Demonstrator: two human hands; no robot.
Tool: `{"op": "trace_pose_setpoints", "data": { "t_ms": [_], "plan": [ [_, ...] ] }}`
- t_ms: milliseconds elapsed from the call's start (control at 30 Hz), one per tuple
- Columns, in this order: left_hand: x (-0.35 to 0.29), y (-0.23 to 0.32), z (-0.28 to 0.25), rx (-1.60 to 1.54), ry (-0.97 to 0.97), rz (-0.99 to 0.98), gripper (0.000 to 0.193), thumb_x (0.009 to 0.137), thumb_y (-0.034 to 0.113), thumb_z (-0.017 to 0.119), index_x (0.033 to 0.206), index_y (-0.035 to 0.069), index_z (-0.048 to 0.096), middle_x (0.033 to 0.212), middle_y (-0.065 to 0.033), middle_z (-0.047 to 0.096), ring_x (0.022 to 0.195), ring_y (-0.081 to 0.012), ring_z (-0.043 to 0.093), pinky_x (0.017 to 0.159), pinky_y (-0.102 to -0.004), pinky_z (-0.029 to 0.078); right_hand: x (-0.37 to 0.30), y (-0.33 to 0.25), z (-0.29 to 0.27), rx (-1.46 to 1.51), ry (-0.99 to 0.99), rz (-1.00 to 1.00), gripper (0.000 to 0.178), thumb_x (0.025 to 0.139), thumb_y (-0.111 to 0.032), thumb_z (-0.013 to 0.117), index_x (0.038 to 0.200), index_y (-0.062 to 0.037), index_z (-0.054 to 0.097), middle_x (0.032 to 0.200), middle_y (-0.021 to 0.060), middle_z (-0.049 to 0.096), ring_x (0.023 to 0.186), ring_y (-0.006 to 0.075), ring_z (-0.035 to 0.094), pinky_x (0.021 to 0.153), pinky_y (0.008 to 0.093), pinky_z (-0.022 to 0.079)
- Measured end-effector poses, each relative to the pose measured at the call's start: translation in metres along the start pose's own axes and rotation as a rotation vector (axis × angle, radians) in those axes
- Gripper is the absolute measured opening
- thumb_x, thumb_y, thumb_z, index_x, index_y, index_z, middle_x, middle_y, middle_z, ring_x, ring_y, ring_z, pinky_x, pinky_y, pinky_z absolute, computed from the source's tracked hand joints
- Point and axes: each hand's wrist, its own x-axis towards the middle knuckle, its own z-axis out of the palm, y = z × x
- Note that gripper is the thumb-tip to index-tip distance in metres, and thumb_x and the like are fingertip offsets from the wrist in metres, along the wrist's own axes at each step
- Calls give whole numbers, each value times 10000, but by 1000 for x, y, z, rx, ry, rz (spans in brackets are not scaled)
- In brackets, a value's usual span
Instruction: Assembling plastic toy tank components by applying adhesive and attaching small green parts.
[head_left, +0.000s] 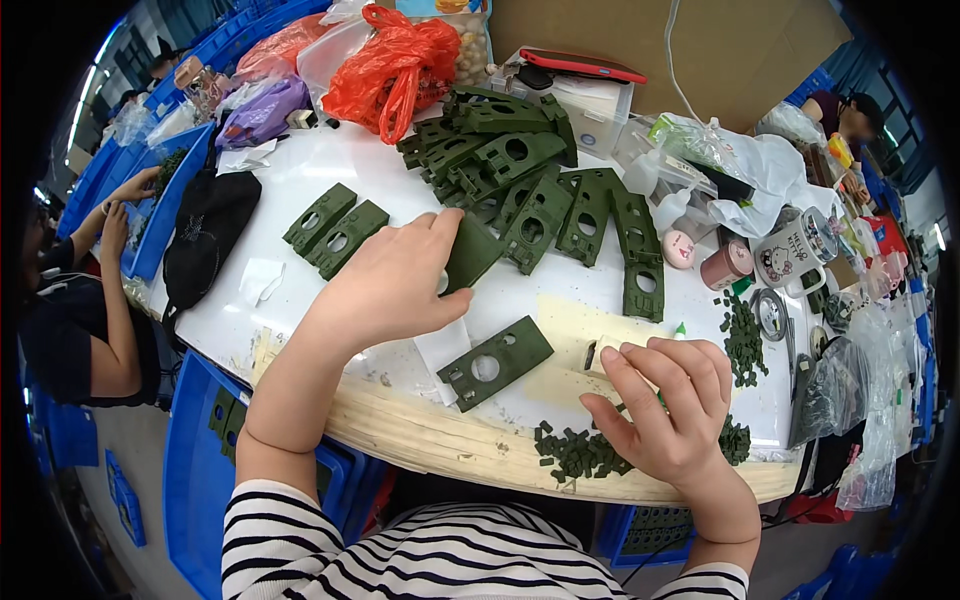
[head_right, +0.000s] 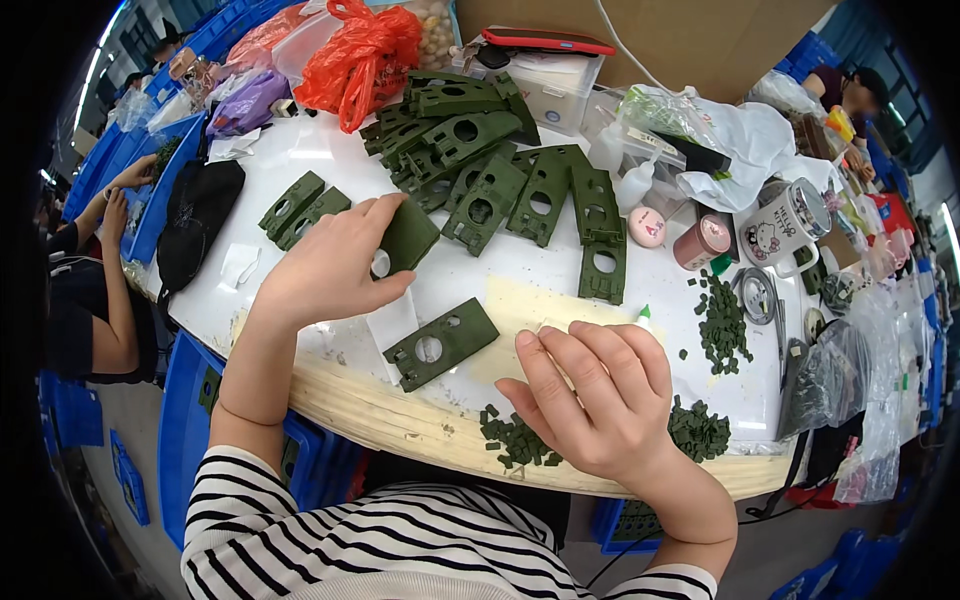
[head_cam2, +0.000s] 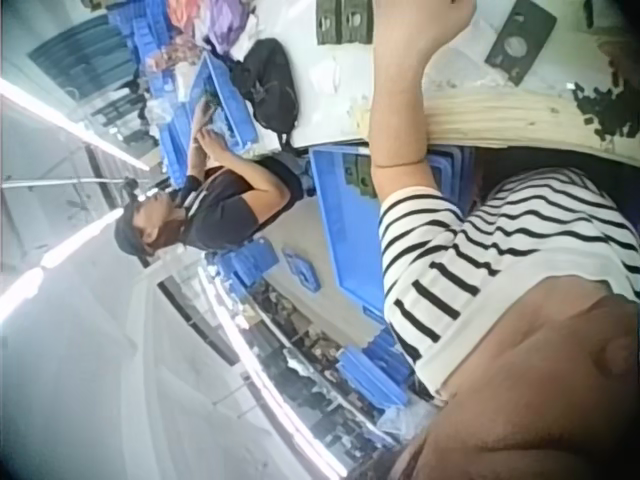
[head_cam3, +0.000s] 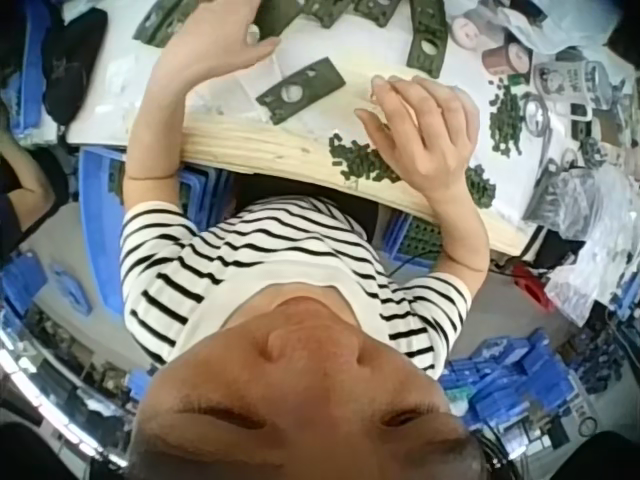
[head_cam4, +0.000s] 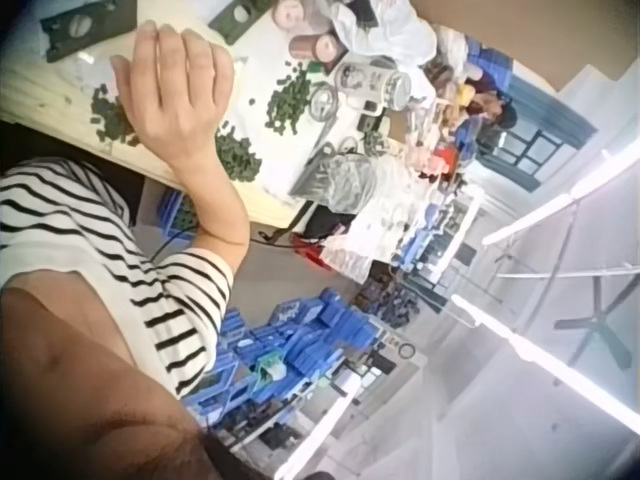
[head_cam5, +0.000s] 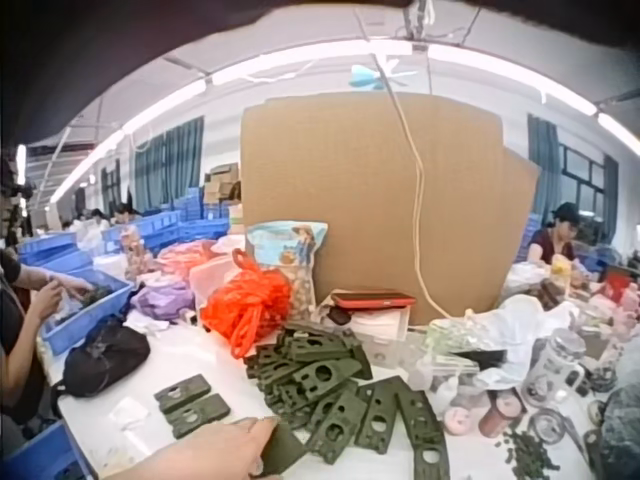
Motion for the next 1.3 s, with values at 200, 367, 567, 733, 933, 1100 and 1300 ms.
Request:
{"op": "trace_pose_setpoints", "data": {
  "t_ms": [200,367,567,733,933,1100,1300],
  "plan": [
    [0,2,-1,236,-287,-140,595,726,208,746,1199,-44,488,915,-220,649,809,-390,653,743,-456,516,-1,2,-1,35,-7,13,234,754,-244,794,912,-86,727,903,22,650,840,206,599,766,373,466],
    [-3,-7,8,316,-186,-125,601,726,254,790,1189,-11,512,893,-184,653,829,-368,655,749,-451,515,-1,5,-2,49,9,18,195,736,-207,801,862,-82,720,862,20,646,829,203,601,771,377,474],
    [-5,12,-1,167,164,33,456,726,213,821,1072,18,598,820,-134,643,724,-273,649,647,-364,509,-2,14,0,60,52,33,194,712,-176,789,859,-76,711,835,18,639,800,212,594,784,392,461],
    [-47,77,-52,-744,277,563,190,759,64,795,880,7,660,723,-63,636,588,-131,574,518,-270,436,-1,21,-2,65,88,53,165,717,-157,795,841,-90,708,834,4,640,801,203,596,807,397,467],
    [-81,113,-79,-1555,-113,855,132,868,110,728,968,35,688,725,-57,640,530,-94,495,474,-231,335,-4,22,-3,53,116,45,164,723,-166,800,818,-81,696,792,6,633,777,188,610,797,380,475],
    [-65,136,-69,-1911,-172,1007,77,908,85,676,956,30,700,588,-33,581,399,-79,392,375,-229,214,0,22,-3,71,113,40,168,719,-170,802,817,-85,695,793,1,634,775,184,613,805,381,479],
    [-66,131,-86,-1919,-464,691,94,925,67,645,938,-14,691,575,-18,569,402,-87,400,378,-246,218,-8,26,-1,75,89,64,175,706,-166,807,818,-95,694,809,-4,636,779,179,610,829,388,472]
  ]
}}
